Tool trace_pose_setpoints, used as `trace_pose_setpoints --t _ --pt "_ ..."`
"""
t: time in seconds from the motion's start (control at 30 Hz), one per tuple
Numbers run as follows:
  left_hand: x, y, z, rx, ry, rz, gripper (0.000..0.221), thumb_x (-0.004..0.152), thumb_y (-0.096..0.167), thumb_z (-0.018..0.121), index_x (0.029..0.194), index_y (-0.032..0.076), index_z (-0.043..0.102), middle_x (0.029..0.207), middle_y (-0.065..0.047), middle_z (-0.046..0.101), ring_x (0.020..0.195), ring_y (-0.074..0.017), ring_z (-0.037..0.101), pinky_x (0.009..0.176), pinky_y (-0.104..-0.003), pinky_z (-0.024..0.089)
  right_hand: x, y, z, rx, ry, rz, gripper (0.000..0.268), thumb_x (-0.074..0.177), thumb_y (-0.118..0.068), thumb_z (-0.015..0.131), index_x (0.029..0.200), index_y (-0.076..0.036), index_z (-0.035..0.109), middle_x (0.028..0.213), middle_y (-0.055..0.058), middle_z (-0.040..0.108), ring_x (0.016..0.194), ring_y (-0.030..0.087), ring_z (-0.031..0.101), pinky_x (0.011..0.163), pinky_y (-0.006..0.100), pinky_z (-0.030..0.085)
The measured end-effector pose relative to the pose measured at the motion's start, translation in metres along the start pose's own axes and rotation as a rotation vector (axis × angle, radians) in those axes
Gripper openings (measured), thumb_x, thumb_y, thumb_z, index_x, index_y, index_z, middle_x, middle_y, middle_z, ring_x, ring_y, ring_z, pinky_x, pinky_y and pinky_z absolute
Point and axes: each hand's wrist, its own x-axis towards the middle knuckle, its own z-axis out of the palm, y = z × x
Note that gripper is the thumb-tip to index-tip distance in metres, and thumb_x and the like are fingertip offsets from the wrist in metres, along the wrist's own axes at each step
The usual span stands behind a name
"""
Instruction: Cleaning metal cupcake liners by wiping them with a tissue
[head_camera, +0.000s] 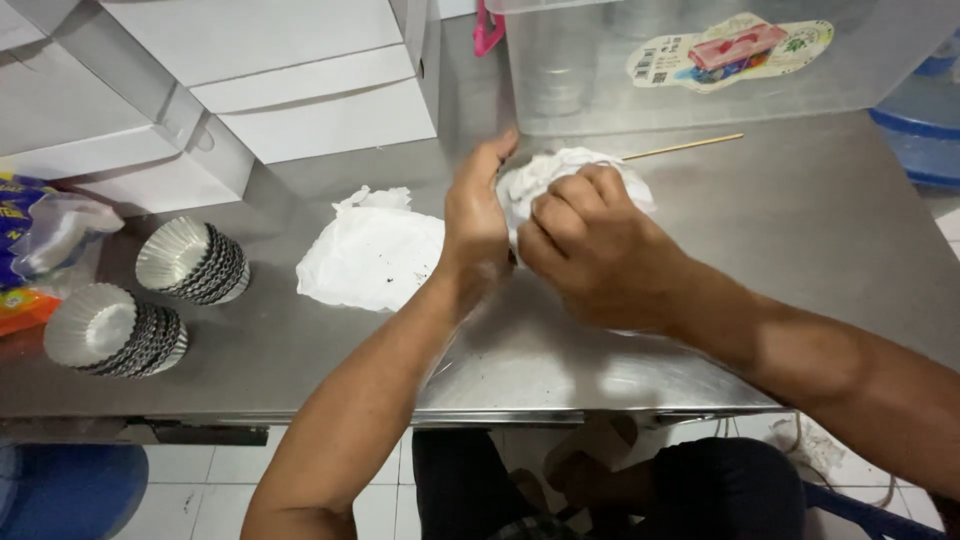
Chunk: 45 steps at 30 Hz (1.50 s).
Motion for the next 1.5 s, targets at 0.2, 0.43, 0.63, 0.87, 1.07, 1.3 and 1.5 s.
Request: trace_pose_setpoints --t 0.2,0.43,0.63,0.87,1.07,1.3,1.5 --pt "0.0 0.004 -0.003 -0.112 -0.499 -0.274 0.086 0.09 0.073 0.045 0.143 0.006 0.054 0.087 -0.03 0.072 0.053 -0.0336 0.071 0.034 -0.039 0.057 0.001 0.03 -0.038 0.587 -0.163 0.479 0.016 0.082 -0.005 0.071 0.084 -0.016 0.058 0.079 -0.001 0.055 0.074 0.017 0.055 0.07 0.034 0.042" --pt "-0.038 0.045 0.005 0.047 -0.503 0.046 0.093 0.066 0.027 0.083 0.144 -0.004 0.044 0.127 -0.021 0.058 0.068 -0.0102 0.062 0.05 -0.025 0.054 0.016 0.041 -0.064 1.368 0.143 1.083 0.031 0.081 0.001 0.076 0.085 -0.012 0.049 0.081 0.002 0.057 0.073 0.01 0.054 0.063 0.025 0.043" --pt "-0.045 0.046 0.009 0.043 -0.505 0.011 0.085 0.062 0.024 0.084 0.136 0.003 0.047 0.113 -0.014 0.066 0.1 -0.0233 0.067 0.078 -0.039 0.064 0.018 0.044 -0.078 1.408 0.048 1.017 0.032 0.079 -0.005 0.081 0.081 -0.011 0.049 0.073 -0.001 0.053 0.066 0.006 0.049 0.056 0.022 0.039" --pt "-0.034 0.018 0.008 -0.257 -0.57 0.024 0.071 0.064 0.007 0.087 0.12 0.002 0.044 0.101 -0.012 0.057 0.09 -0.0224 0.064 0.077 -0.038 0.059 0.01 0.058 -0.079 1.505 0.071 0.959 0.031 0.072 0.001 0.078 0.08 -0.01 0.051 0.073 0.0 0.052 0.063 0.01 0.053 0.053 0.022 0.043" --pt "-0.038 0.019 0.006 -0.321 -0.633 0.031 0.047 0.067 0.004 0.086 0.105 0.0 0.059 0.095 -0.01 0.066 0.088 -0.0208 0.064 0.076 -0.031 0.056 0.009 0.067 -0.09 1.419 0.057 0.98 0.031 0.07 -0.004 0.08 0.086 -0.008 0.054 0.076 -0.001 0.053 0.062 0.007 0.049 0.054 0.021 0.037" --pt "-0.045 0.02 0.009 -0.217 -0.497 0.13 0.036 0.072 0.002 0.081 0.106 0.001 0.069 0.08 0.001 0.062 0.077 -0.0109 0.056 0.067 -0.022 0.048 -0.002 0.08 -0.09 1.305 0.36 1.074 0.028 0.08 -0.008 0.078 0.107 -0.004 0.068 0.11 0.007 0.073 0.098 0.017 0.074 0.087 0.025 0.061" --pt "-0.04 0.009 0.012 -0.114 -0.431 0.206 0.026 0.068 -0.003 0.079 0.09 0.007 0.07 0.074 0.006 0.059 0.07 -0.0058 0.051 0.062 -0.022 0.046 0.011 0.053 -0.084 0.884 0.071 0.605 0.024 0.096 -0.013 0.066 0.113 0.004 0.069 0.12 0.021 0.054 0.12 0.034 0.055 0.102 0.043 0.049"
